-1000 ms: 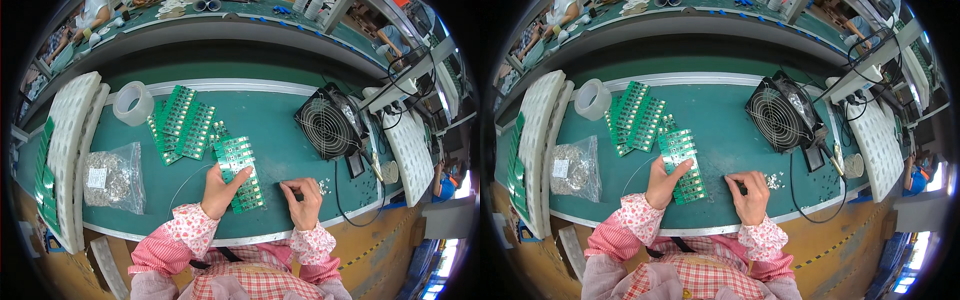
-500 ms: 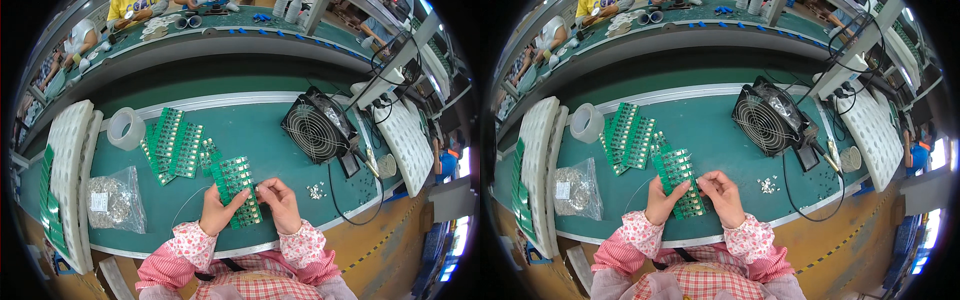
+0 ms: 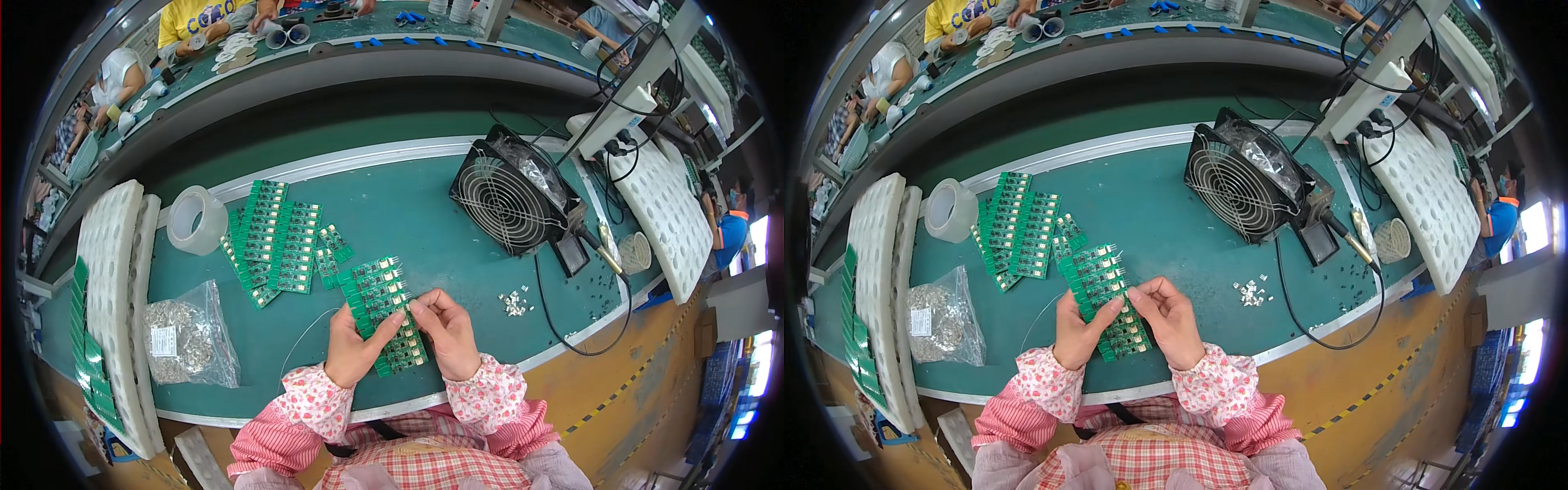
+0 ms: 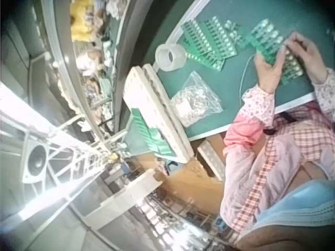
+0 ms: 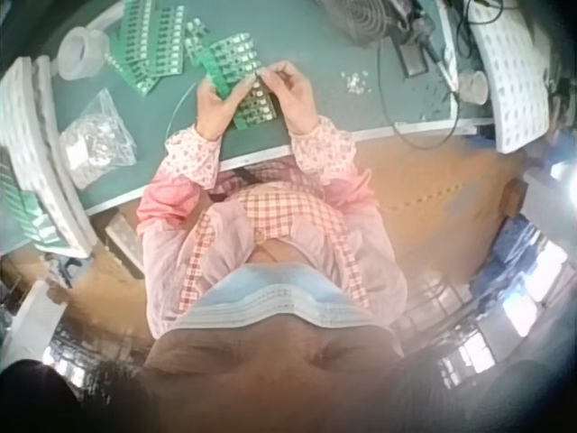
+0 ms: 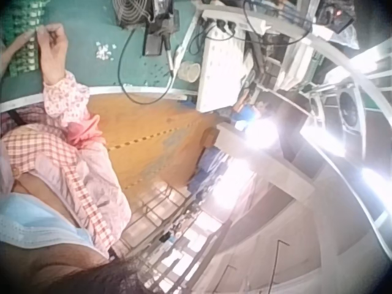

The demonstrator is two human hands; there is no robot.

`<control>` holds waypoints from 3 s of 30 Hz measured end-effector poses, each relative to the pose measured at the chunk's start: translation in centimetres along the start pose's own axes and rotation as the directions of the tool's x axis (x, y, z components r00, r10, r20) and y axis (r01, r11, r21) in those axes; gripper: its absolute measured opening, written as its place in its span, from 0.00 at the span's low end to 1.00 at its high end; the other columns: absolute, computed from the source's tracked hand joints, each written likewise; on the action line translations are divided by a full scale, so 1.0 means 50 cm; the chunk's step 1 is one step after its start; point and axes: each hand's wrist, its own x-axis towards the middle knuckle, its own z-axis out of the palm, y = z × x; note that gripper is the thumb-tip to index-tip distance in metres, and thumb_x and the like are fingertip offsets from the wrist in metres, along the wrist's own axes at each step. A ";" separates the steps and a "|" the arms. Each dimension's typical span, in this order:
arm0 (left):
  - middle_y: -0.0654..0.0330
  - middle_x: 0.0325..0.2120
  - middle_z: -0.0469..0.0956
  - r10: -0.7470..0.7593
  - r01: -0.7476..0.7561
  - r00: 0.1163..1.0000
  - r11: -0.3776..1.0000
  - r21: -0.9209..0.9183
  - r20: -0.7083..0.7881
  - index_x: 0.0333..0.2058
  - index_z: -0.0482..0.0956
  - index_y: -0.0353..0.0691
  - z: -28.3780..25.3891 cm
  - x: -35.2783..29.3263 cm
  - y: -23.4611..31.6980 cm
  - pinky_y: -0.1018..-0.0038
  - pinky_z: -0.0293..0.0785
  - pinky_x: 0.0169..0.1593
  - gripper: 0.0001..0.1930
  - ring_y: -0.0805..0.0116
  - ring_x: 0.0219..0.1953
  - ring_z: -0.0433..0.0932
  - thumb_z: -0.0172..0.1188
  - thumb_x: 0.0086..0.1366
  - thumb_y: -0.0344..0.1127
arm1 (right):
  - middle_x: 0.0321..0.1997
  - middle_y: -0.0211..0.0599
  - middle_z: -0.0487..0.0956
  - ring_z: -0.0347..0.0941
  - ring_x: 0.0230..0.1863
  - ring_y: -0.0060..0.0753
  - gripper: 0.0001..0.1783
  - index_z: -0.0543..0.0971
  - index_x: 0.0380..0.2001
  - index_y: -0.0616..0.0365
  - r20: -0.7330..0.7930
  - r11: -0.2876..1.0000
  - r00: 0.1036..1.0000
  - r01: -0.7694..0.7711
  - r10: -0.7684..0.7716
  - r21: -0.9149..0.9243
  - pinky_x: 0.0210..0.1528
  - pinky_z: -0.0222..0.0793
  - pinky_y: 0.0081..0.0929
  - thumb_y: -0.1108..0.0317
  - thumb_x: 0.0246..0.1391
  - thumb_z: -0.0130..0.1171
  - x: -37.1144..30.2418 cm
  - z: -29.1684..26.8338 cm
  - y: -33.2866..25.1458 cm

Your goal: The person inserts metal components into circuit boards by hand, then solders the components onto the boards using a soldering iron and solder wire.

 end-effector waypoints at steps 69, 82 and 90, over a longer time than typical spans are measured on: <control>0.60 0.43 0.78 -0.092 0.121 0.984 0.973 -0.199 0.150 0.51 0.69 0.35 0.004 0.003 -0.013 0.73 0.78 0.47 0.21 0.73 0.43 0.79 0.64 0.61 0.24 | 0.35 0.35 0.80 0.76 0.37 0.30 0.05 0.80 0.31 0.60 -0.064 0.399 0.794 0.233 -0.604 -0.887 0.41 0.71 0.25 0.73 0.51 0.65 -0.021 -0.097 -0.036; 0.60 0.41 0.80 -0.036 0.045 0.994 0.995 -0.092 0.104 0.49 0.71 0.34 0.005 0.006 -0.015 0.77 0.77 0.44 0.19 0.75 0.41 0.79 0.66 0.60 0.25 | 0.36 0.32 0.81 0.75 0.37 0.16 0.06 0.78 0.36 0.63 -0.032 0.999 0.999 0.026 -0.027 -0.044 0.41 0.72 0.16 0.72 0.58 0.63 0.001 -0.046 -0.003; 0.60 0.41 0.80 -0.049 0.062 0.990 0.994 -0.094 0.132 0.48 0.71 0.34 0.003 0.006 -0.014 0.76 0.77 0.44 0.19 0.75 0.41 0.79 0.66 0.60 0.25 | 0.30 0.32 0.80 0.75 0.31 0.18 0.06 0.77 0.32 0.63 -0.073 0.991 0.996 0.045 -0.055 -0.127 0.35 0.72 0.17 0.72 0.57 0.63 0.004 -0.042 -0.003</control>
